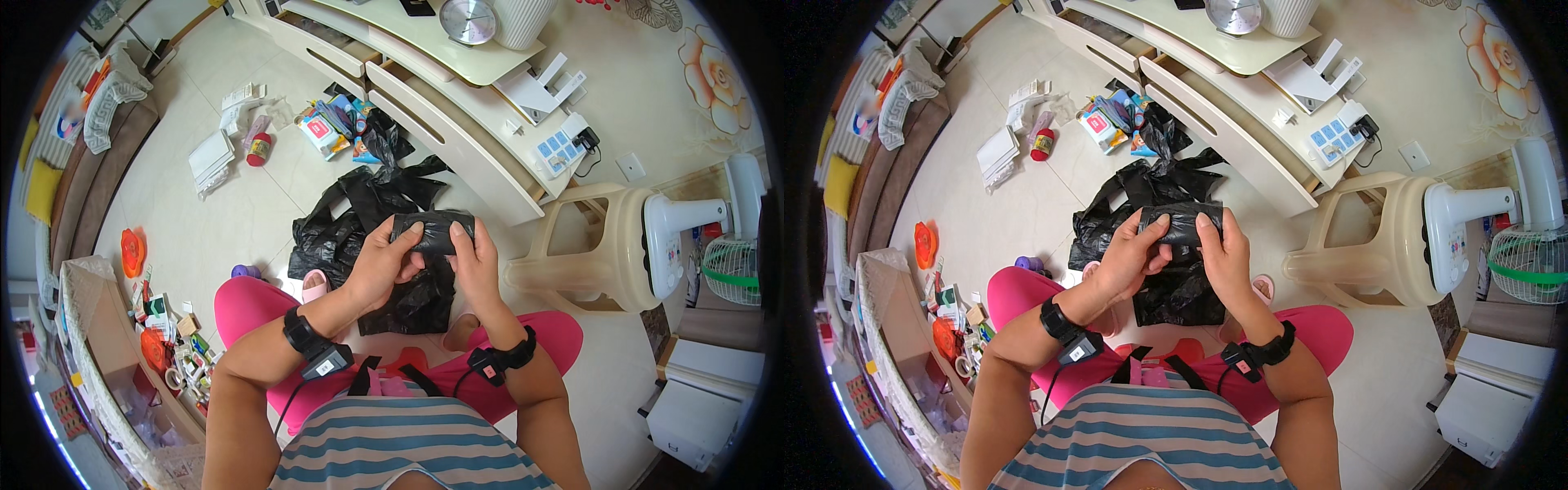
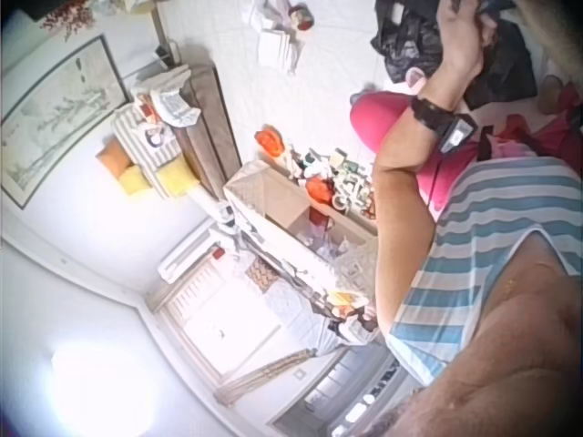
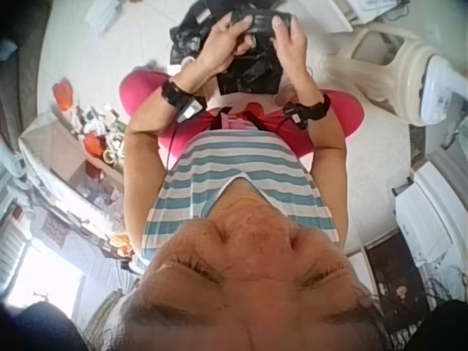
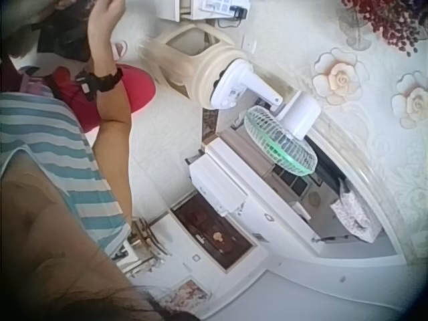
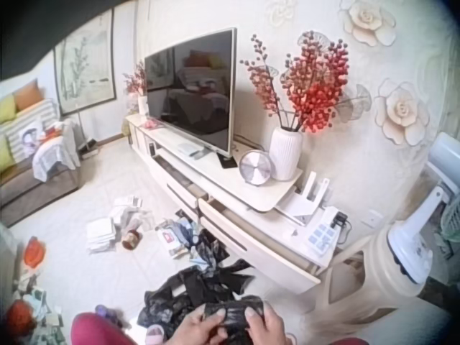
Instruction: The person sits on the floor and folds a black plastic bag by hand. They repeatedly fold the bag into a smaller, compact shape, manipulating the material with both hands.
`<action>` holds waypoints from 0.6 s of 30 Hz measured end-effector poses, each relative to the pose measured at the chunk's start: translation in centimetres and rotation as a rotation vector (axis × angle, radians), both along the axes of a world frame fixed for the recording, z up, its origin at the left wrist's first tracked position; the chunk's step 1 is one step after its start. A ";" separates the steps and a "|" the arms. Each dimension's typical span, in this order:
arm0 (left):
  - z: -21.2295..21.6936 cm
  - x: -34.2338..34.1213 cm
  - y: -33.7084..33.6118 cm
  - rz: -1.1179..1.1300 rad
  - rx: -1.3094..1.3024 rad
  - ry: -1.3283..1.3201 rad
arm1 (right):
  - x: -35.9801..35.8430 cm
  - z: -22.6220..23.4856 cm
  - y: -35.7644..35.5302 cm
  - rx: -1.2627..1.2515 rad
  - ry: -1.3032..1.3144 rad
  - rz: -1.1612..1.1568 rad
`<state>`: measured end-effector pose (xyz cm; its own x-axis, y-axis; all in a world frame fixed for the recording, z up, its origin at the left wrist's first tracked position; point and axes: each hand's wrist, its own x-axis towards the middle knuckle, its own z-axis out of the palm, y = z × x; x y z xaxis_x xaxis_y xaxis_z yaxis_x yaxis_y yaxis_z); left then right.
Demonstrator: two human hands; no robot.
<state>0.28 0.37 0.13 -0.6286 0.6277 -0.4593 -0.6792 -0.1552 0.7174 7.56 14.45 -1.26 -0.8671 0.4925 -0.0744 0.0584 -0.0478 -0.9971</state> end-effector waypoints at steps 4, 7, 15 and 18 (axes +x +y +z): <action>0.2 0.3 0.0 -0.007 -0.048 0.101 | 0.1 0.3 0.1 -0.071 -0.070 0.013; 0.3 0.5 0.0 -0.015 -0.061 0.110 | -0.1 0.6 -0.3 -0.014 -0.060 -0.019; 1.1 -0.7 -0.1 -0.134 -0.161 -0.110 | -0.1 -0.2 0.4 0.471 0.016 -0.073; 0.8 -1.1 -0.7 -0.175 -0.035 -0.208 | 0.1 0.7 0.4 0.545 0.030 -0.033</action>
